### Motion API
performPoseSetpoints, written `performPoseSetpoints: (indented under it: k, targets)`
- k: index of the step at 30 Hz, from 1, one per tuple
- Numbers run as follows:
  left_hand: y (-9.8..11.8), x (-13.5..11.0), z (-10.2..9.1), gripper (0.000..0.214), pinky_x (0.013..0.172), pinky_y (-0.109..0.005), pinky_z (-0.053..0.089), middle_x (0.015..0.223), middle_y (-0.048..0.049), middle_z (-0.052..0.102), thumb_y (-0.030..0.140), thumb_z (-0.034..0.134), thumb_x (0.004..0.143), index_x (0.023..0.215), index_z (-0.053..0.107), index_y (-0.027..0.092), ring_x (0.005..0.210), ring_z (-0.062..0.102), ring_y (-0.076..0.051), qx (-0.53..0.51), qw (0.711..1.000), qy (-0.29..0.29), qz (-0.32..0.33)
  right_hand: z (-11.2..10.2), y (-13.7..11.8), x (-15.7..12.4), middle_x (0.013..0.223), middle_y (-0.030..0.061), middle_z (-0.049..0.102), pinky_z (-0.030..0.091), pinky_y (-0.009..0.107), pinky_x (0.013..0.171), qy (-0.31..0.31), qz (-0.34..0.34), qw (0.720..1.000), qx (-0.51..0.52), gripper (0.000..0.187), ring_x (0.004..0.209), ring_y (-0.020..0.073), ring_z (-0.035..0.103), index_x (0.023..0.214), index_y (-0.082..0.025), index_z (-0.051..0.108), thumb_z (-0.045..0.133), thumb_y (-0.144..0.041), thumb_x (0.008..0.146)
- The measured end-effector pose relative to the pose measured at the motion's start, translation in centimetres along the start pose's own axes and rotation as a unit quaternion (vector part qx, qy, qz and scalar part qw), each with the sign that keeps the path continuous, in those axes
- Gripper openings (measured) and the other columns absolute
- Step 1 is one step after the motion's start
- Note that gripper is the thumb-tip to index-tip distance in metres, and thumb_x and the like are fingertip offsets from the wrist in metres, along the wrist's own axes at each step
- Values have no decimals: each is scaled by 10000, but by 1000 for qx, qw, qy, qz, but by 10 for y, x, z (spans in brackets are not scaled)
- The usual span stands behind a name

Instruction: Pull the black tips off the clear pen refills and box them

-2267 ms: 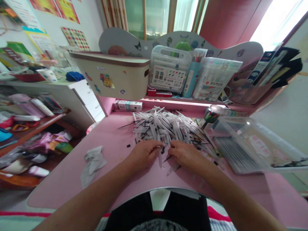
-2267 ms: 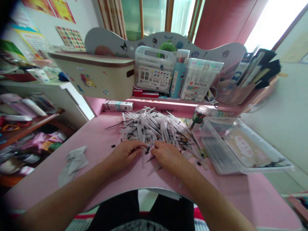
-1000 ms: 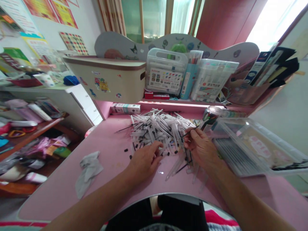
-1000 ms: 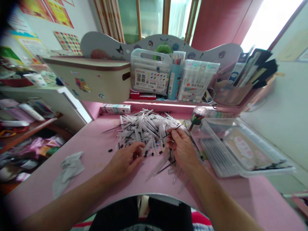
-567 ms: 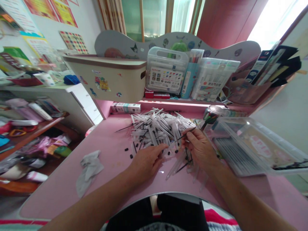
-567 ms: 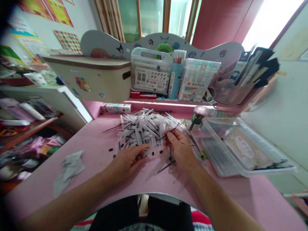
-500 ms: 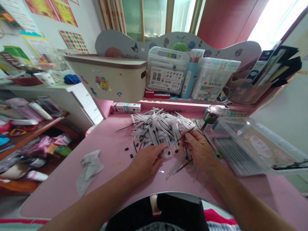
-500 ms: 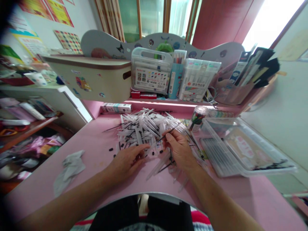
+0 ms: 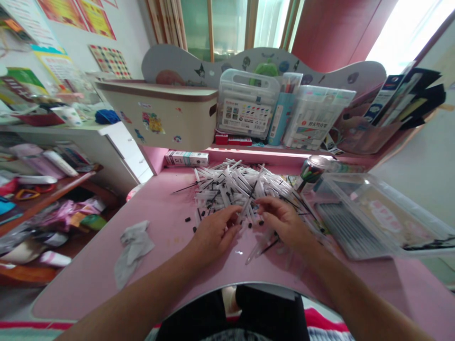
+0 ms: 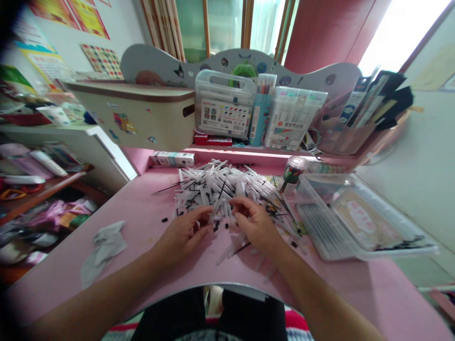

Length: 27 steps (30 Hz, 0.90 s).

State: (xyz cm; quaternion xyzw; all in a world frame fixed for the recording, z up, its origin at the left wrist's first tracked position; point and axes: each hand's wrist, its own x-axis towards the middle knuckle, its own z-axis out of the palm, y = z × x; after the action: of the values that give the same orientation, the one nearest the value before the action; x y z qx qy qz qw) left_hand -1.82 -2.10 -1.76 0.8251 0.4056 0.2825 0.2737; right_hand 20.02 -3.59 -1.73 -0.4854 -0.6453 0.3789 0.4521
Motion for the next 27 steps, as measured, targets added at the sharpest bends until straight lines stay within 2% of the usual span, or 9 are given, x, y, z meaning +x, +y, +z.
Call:
performPoseSetpoints:
  k: [2, 5, 8, 10, 12, 14, 18, 21, 27]
  targets:
    - [0, 0, -1, 320, 793, -317, 487, 929, -55, 719, 198, 551, 876, 1193, 593, 172, 840, 651, -199, -13, 1000, 8, -6, 4, 1, 1, 875, 47, 616, 443, 342, 796, -28, -44, 986, -161, 210, 857, 194, 572, 974, -189, 713, 565, -129, 838]
    - [1, 0, -1, 301, 808, -323, 494, 935, -57, 717, 197, 559, 869, 1166, 602, 179, 848, 652, -200, -18, 1000, 15, -8, 12, 6, 1, 903, 80, 609, 423, 371, 821, -64, -79, 936, -337, 138, 910, 229, 544, 909, -165, 724, 615, -113, 843]
    - [2, -1, -1, 301, 836, -339, 498, 971, -70, 716, 194, 558, 866, 1162, 611, 176, 870, 648, -205, -13, 1000, 22, -3, 18, 10, 0, 930, 90, 608, 422, 376, 820, -72, -85, 903, -415, 126, 918, 240, 530, 918, -163, 728, 637, -115, 844]
    - [1, -2, -1, 298, 846, -352, 500, 981, -77, 715, 195, 551, 866, 1155, 621, 170, 881, 645, -212, -5, 1000, 29, 8, 20, 10, 0, 930, 87, 606, 420, 378, 825, -77, -89, 895, -430, 106, 922, 241, 526, 884, -171, 726, 638, -125, 847]
    - [0, -2, -1, 296, 855, -361, 502, 1000, -86, 717, 197, 536, 873, 1152, 631, 165, 902, 645, -219, 1, 999, 38, 22, 20, 9, 1, 921, 82, 606, 420, 377, 830, -75, -98, 901, -415, 92, 929, 240, 526, 838, -175, 711, 636, -121, 835]
    - [-1, -2, -1, 300, 880, -366, 499, 1052, -99, 719, 203, 513, 895, 1166, 633, 159, 949, 648, -226, 6, 999, 43, 32, 19, 7, 2, 889, 65, 610, 429, 357, 810, -64, -98, 927, -357, 101, 902, 222, 543, 810, -175, 677, 623, -90, 801]
    - [-1, -1, -2, 310, 905, -343, 495, 1103, -94, 710, 175, 472, 924, 1188, 635, 166, 1000, 649, -214, 12, 999, 30, 44, 12, 6, 3, 796, 13, 632, 471, 300, 708, -29, -5, 993, -113, 95, 747, 162, 594, 836, -186, 607, 559, -121, 787]
    - [-1, -1, -1, 312, 869, -326, 501, 1061, -77, 695, 166, 473, 930, 1193, 640, 183, 960, 648, -201, 29, 999, 13, 39, 7, 4, 2, 728, -20, 608, 473, 263, 604, 7, 53, 998, 20, 80, 632, 133, 577, 871, -194, 606, 573, -220, 802]
    - [-1, -2, 2, 313, 816, -333, 503, 1033, -73, 676, 181, 484, 937, 1203, 650, 197, 898, 639, -202, 78, 997, -4, 17, 0, -9, 0, 676, -29, 577, 447, 245, 565, 43, 20, 999, 16, 183, 584, 120, 549, 959, -199, 697, 600, -244, 810]
